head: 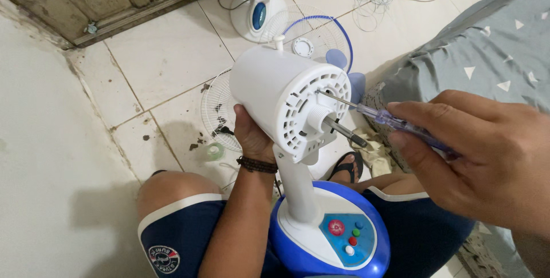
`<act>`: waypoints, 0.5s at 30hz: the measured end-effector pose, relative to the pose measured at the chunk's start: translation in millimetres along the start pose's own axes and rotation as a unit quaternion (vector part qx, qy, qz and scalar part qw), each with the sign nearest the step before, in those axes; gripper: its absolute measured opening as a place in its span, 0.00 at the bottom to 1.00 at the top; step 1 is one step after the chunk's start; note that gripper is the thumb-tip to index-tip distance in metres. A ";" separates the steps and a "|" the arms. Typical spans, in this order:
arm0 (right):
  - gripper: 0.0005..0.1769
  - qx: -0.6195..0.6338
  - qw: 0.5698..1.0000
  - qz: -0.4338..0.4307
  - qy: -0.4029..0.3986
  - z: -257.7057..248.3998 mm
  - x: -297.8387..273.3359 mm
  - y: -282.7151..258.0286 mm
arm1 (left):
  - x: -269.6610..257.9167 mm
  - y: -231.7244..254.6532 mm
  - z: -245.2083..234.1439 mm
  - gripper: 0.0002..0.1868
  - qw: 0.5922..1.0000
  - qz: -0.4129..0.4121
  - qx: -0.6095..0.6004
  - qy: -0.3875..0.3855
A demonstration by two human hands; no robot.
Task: The person uses a screwdriver to loosen and remove screws from the rear housing of a small white and blue fan. They hold the fan with one hand and turn the screwdriver with the other, then set the screwdriver down and reposition the fan.
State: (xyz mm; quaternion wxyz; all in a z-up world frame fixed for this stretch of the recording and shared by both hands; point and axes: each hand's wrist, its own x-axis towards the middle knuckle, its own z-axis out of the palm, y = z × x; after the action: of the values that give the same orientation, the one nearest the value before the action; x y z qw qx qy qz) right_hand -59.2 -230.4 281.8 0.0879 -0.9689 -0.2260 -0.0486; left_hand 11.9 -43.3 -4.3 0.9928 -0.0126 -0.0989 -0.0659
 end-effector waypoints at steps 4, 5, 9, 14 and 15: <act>0.14 -0.008 1.000 0.018 -0.003 2.5 0.3 2.3 | -0.8 -1.5 -2.6 0.39 1.000 -0.013 -0.011 0.006; 0.14 -0.012 1.000 0.015 0.001 2.3 0.2 2.0 | -0.9 -1.5 -3.7 0.39 1.000 -0.013 -0.011 0.008; 0.14 -0.017 0.999 0.050 0.001 -1.5 1.4 -4.8 | -1.3 -1.6 -5.1 0.39 1.000 -0.004 0.000 0.016; 0.16 0.002 0.988 0.144 -0.057 -13.0 7.3 -23.9 | -2.6 -1.7 -5.8 0.39 1.000 -0.005 -0.006 0.008; 0.20 -0.016 0.968 0.219 -0.124 -19.1 12.4 -23.9 | -2.4 -1.7 -6.8 0.39 1.000 -0.008 -0.012 0.004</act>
State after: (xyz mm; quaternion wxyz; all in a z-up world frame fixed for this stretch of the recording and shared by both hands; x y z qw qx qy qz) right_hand -59.8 -207.6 305.7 0.0526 -0.9946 -0.0164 0.0884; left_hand 10.6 -44.9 -11.5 0.9925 -0.0234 -0.0941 -0.0749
